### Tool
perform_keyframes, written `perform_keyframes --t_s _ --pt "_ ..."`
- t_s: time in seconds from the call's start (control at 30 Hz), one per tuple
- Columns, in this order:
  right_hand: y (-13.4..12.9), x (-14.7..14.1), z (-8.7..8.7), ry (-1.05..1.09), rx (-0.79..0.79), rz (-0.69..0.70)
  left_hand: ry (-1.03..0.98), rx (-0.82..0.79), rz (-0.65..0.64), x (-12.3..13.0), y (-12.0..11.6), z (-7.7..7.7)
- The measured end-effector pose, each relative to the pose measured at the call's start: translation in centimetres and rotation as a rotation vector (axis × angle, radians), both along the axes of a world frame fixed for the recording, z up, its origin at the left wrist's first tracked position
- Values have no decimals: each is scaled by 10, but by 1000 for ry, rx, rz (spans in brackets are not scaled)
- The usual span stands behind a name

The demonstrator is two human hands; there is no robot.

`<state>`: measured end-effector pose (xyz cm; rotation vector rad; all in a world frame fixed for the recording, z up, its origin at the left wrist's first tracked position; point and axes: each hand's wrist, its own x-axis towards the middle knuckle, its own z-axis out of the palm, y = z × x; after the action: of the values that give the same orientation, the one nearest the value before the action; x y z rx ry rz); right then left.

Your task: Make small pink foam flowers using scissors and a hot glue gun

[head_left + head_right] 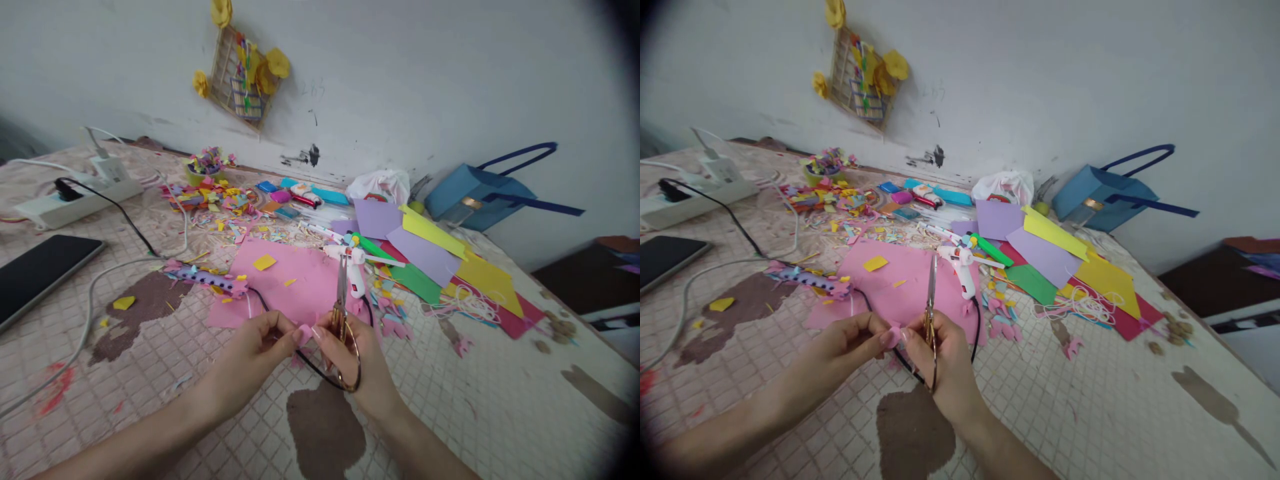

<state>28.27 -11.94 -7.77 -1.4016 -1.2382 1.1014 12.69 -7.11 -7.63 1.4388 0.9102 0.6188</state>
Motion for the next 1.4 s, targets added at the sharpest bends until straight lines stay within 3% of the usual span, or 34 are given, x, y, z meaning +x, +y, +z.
perform_keyframes --t_s 0.67,0.87,1.0,1.23,1.4 --pt "2 -1 4 -28 -33 11 -23 -50 -31 0 2 0" --pt "2 -1 4 -65 -36 -23 -29 -133 58 0 4 5" --pt "6 8 3 -207 25 -28 -20 -94 101 -5 11 8" --pt "14 40 -12 -766 64 -90 -84 -75 207 -15 28 9" --pt "12 51 -5 -760 139 -132 -83 -97 201 -15 27 10"
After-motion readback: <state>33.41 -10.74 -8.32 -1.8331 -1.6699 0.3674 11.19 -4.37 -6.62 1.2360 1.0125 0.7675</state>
